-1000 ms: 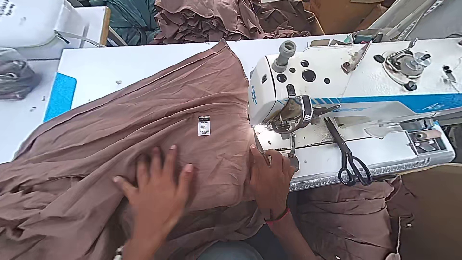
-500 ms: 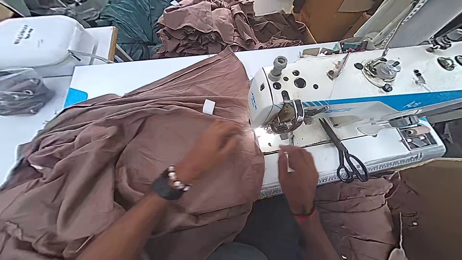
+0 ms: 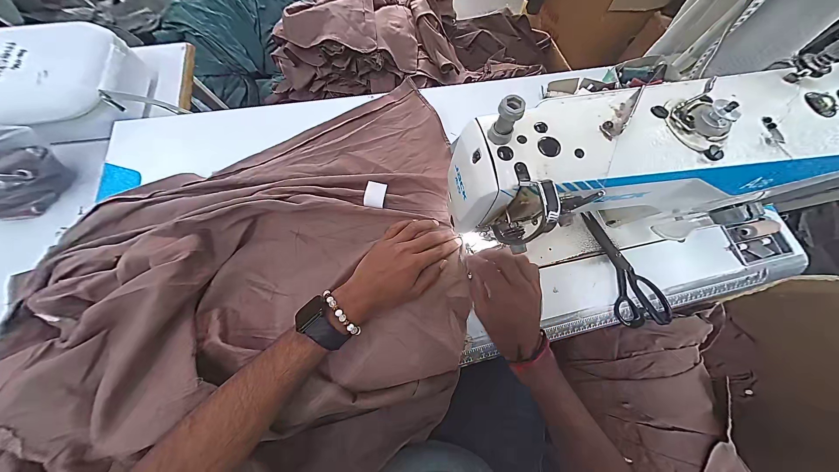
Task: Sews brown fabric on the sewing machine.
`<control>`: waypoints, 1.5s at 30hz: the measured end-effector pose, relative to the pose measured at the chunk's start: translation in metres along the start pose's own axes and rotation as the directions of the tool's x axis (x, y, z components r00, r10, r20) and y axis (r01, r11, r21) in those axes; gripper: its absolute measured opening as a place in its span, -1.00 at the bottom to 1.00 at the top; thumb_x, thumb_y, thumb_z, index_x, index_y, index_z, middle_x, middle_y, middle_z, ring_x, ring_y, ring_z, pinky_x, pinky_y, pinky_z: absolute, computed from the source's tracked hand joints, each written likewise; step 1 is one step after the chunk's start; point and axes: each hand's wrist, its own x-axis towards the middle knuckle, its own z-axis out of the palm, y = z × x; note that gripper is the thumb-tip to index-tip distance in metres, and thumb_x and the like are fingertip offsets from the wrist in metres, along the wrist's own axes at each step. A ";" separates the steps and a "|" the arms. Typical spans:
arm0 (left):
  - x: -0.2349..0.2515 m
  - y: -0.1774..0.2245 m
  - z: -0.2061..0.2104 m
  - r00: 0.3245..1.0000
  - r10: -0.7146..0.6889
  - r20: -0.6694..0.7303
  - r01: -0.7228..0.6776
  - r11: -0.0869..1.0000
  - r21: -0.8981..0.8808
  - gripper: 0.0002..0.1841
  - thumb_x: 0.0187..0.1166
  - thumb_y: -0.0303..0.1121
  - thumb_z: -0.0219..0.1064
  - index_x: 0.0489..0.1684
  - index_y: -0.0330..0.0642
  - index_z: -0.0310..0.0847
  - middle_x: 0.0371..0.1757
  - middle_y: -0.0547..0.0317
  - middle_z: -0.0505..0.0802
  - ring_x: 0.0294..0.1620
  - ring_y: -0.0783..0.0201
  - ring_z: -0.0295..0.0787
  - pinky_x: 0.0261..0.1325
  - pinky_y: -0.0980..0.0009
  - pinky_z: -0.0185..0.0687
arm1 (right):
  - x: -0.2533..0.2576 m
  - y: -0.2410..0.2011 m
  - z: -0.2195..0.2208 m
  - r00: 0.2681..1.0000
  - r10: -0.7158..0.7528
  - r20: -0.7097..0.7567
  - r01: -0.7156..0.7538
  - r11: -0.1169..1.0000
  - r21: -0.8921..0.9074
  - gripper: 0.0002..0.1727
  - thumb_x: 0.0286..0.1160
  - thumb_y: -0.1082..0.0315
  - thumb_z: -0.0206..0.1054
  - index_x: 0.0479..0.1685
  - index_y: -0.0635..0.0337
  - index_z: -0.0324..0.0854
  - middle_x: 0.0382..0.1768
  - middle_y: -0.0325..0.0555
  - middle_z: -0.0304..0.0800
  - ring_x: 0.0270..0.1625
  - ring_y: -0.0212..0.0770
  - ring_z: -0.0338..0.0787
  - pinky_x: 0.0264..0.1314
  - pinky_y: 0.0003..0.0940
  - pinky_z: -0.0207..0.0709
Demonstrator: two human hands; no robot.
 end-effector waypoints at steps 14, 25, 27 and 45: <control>-0.006 0.036 0.013 0.989 -0.145 0.005 0.142 0.979 0.149 -0.40 0.68 0.35 -0.03 0.64 0.47 0.50 0.67 0.29 0.58 0.79 0.08 0.25 0.81 -0.10 -0.02 | -0.008 -0.011 -0.003 0.967 0.249 0.050 -0.245 0.966 -0.077 -0.63 0.57 -0.04 0.25 -0.20 0.02 0.82 -0.18 -0.10 0.78 -0.04 -0.01 0.72 -0.05 -0.03 0.53; -0.012 0.041 0.013 0.982 -0.185 -0.027 0.187 0.974 0.125 -0.54 0.82 0.05 -0.04 0.51 0.30 0.64 0.66 0.30 0.60 0.82 0.09 0.21 0.81 -0.08 0.02 | -0.066 -0.084 -0.039 0.757 0.500 0.421 -0.652 0.618 0.439 -0.46 0.49 0.08 0.36 0.32 0.31 0.61 -0.44 -0.27 0.82 -0.46 -0.43 0.79 -0.42 -0.37 0.73; -0.011 0.041 0.014 0.985 -0.159 -0.070 0.168 0.975 0.148 -0.57 0.81 0.01 -0.01 0.45 0.27 0.70 0.59 0.27 0.66 0.74 0.06 0.31 0.73 -0.06 0.10 | -0.077 -0.091 -0.047 0.749 0.545 0.375 -0.653 0.514 0.557 -0.52 0.49 0.25 0.30 0.34 0.34 0.65 -0.42 -0.31 0.85 -0.48 -0.55 0.76 -0.44 -0.52 0.70; -0.004 0.035 0.011 0.990 -0.058 -0.127 0.086 0.970 0.227 -0.66 0.77 -0.03 0.10 0.20 0.24 0.82 0.39 0.26 0.75 0.52 0.09 0.47 0.57 0.04 0.18 | -0.050 -0.063 -0.037 0.757 0.564 0.330 -0.650 0.599 0.467 -0.48 0.38 0.27 0.32 0.40 0.09 0.73 -0.60 -0.51 0.71 -0.69 -0.59 0.49 -0.69 -0.53 0.42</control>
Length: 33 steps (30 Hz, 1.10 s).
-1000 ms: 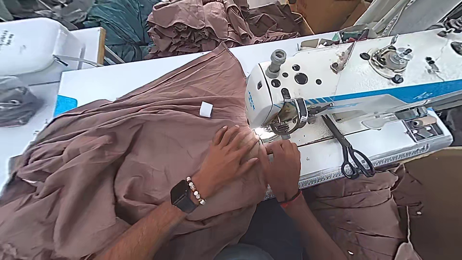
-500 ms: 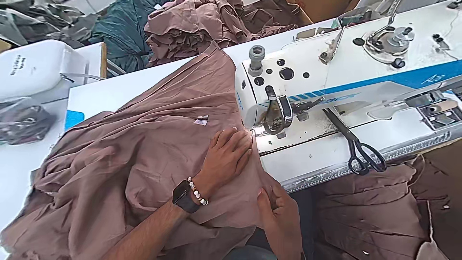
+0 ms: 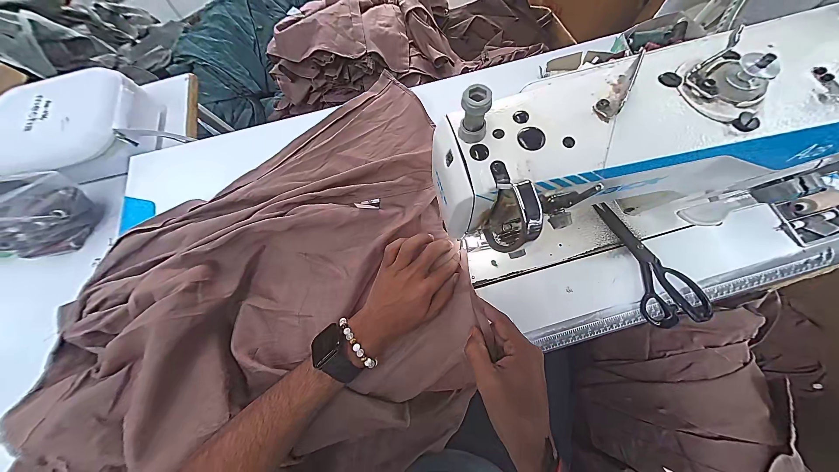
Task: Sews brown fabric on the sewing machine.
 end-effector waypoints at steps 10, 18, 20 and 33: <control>-0.009 0.010 0.002 0.997 -0.075 0.019 0.075 0.997 -0.020 -0.60 0.76 -0.04 0.06 0.42 0.28 0.70 0.48 0.27 0.71 0.58 0.09 0.44 0.57 0.03 0.21 | 0.006 0.001 -0.003 0.998 -0.051 0.025 0.053 0.995 -0.082 -0.50 0.45 0.29 0.27 0.41 0.13 0.72 -0.64 -0.47 0.68 -0.73 -0.59 0.44 -0.72 -0.54 0.38; -0.014 0.042 0.004 0.975 -0.222 0.015 0.221 0.974 0.041 -0.57 0.71 -0.11 0.03 0.44 0.16 0.67 0.52 0.21 0.70 0.56 0.00 0.49 0.52 0.00 0.29 | 0.009 0.001 -0.002 0.993 -0.120 -0.007 0.116 0.970 -0.213 -0.53 0.55 0.25 0.21 0.40 0.14 0.74 -0.61 -0.41 0.75 -0.73 -0.54 0.49 -0.71 -0.50 0.41; -0.013 0.025 0.004 0.988 -0.154 0.013 0.154 0.988 -0.011 -0.58 0.73 -0.09 0.04 0.43 0.21 0.68 0.50 0.20 0.70 0.56 0.01 0.46 0.52 0.00 0.28 | 0.010 0.001 -0.003 0.990 -0.143 -0.013 0.137 0.965 -0.223 -0.53 0.54 0.27 0.19 0.39 0.14 0.74 -0.65 -0.42 0.69 -0.75 -0.54 0.43 -0.73 -0.51 0.36; -0.009 0.012 0.001 0.994 -0.097 0.054 0.099 0.995 -0.023 -0.59 0.76 -0.06 0.03 0.42 0.26 0.69 0.47 0.21 0.69 0.49 0.07 0.48 0.52 0.05 0.26 | 0.013 0.000 -0.001 0.983 -0.182 -0.032 0.168 0.953 -0.253 -0.52 0.50 0.31 0.21 0.39 0.19 0.74 -0.71 -0.41 0.63 -0.80 -0.52 0.37 -0.78 -0.48 0.29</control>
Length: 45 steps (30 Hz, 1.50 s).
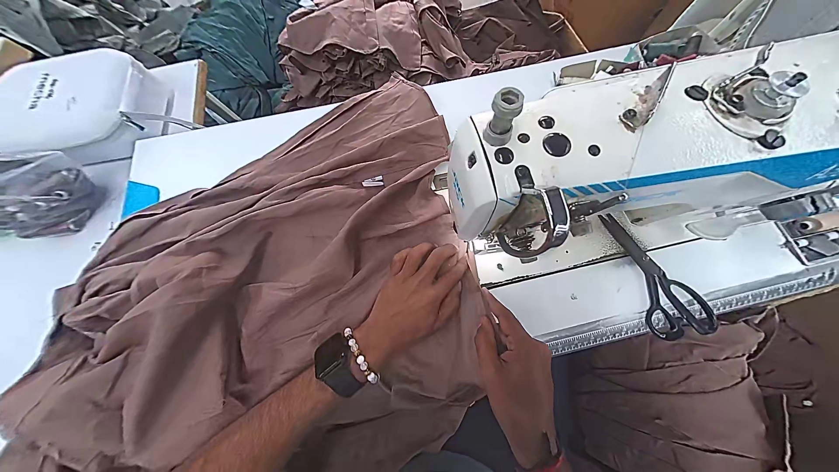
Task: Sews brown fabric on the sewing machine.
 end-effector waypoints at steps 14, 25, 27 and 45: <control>-0.009 0.022 0.004 0.995 -0.091 -0.029 0.091 0.996 -0.013 -0.57 0.68 -0.16 0.04 0.41 0.16 0.69 0.49 0.15 0.70 0.54 -0.03 0.50 0.53 -0.01 0.32 | 0.011 -0.003 0.006 1.000 0.001 0.030 0.002 0.995 -0.097 -0.53 0.52 0.28 0.22 0.37 0.17 0.76 -0.63 -0.32 0.75 -0.75 -0.42 0.52 -0.70 -0.39 0.43; 0.019 -0.025 -0.003 0.980 0.185 -0.071 -0.188 0.981 -0.036 -0.65 0.77 0.01 0.13 0.10 0.21 0.87 0.23 0.22 0.80 0.38 0.11 0.56 0.48 0.10 0.30 | 0.001 -0.012 -0.008 0.999 -0.039 0.025 0.041 0.995 -0.091 -0.51 0.45 0.32 0.20 0.36 0.19 0.77 -0.79 -0.42 0.54 -0.83 -0.50 0.31 -0.81 -0.45 0.23; 0.025 -0.033 -0.004 0.968 0.239 -0.079 -0.243 0.969 -0.047 -0.66 0.76 0.01 0.16 0.07 0.22 0.89 0.18 0.24 0.81 0.36 0.12 0.57 0.49 0.10 0.29 | 0.003 -0.013 -0.009 0.998 -0.047 0.028 0.050 0.993 -0.108 -0.51 0.46 0.31 0.19 0.35 0.19 0.77 -0.80 -0.42 0.52 -0.84 -0.48 0.29 -0.81 -0.45 0.21; 0.055 -0.060 0.005 0.988 -0.152 -0.022 0.151 0.988 -0.035 -0.45 0.74 0.02 -0.05 0.53 0.03 0.62 0.58 0.19 0.69 0.56 0.14 0.60 0.62 0.07 0.39 | 0.013 0.010 0.013 0.988 -0.145 0.048 0.150 0.981 -0.125 -0.55 0.50 0.24 0.20 0.32 0.14 0.76 -0.63 -0.40 0.72 -0.75 -0.55 0.46 -0.74 -0.48 0.36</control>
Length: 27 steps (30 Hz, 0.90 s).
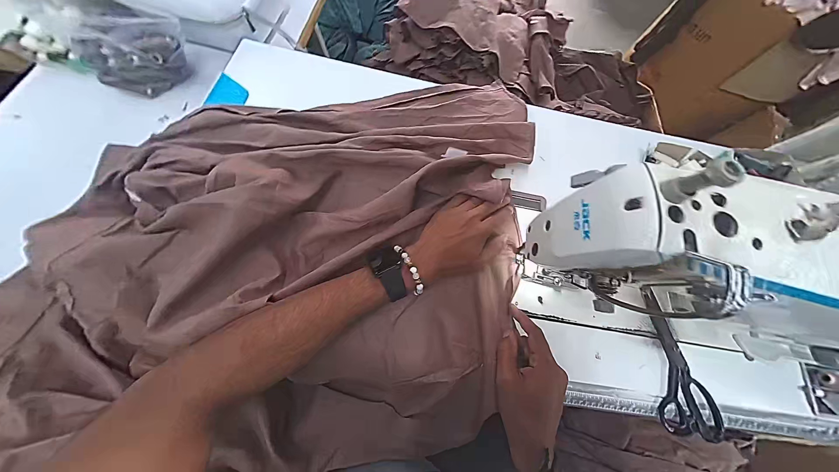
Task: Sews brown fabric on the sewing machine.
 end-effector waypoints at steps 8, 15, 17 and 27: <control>0.001 0.002 0.001 0.994 -0.112 0.007 0.112 0.994 -0.003 -0.40 0.72 0.07 -0.05 0.58 -0.04 0.58 0.34 0.09 0.83 0.42 0.07 0.70 0.54 0.06 0.43 | 0.001 -0.001 0.005 1.000 -0.004 -0.011 0.004 0.999 -0.051 -0.56 0.49 0.25 0.19 0.28 0.13 0.77 -0.64 -0.45 0.70 -0.74 -0.57 0.44 -0.72 -0.50 0.34; 0.003 -0.001 0.002 0.997 -0.082 -0.009 0.082 0.997 0.013 -0.42 0.72 0.07 -0.04 0.56 0.01 0.59 0.35 0.11 0.81 0.42 0.06 0.67 0.51 0.04 0.44 | 0.000 -0.002 0.007 0.999 0.000 -0.046 -0.002 0.999 -0.053 -0.57 0.51 0.24 0.19 0.27 0.12 0.78 -0.65 -0.45 0.67 -0.76 -0.54 0.42 -0.74 -0.46 0.31; -0.002 0.005 -0.004 0.998 0.035 -0.054 -0.036 0.999 -0.016 -0.57 0.70 -0.09 0.09 0.36 -0.04 0.71 0.42 0.09 0.76 0.49 0.02 0.61 0.54 0.02 0.43 | -0.001 -0.002 0.007 0.999 0.014 -0.037 -0.015 0.999 -0.031 -0.55 0.51 0.24 0.20 0.33 0.14 0.74 -0.65 -0.44 0.68 -0.76 -0.53 0.44 -0.75 -0.45 0.33; -0.077 0.051 -0.007 0.976 0.214 0.047 -0.209 0.973 -0.096 -0.49 0.79 -0.02 -0.04 0.64 0.15 0.50 0.59 0.27 0.65 0.64 0.13 0.47 0.68 0.13 0.31 | -0.019 -0.013 -0.016 0.996 0.078 0.044 -0.082 0.990 0.110 -0.51 0.50 0.28 0.27 0.41 0.21 0.71 -0.72 -0.45 0.61 -0.79 -0.57 0.38 -0.76 -0.54 0.34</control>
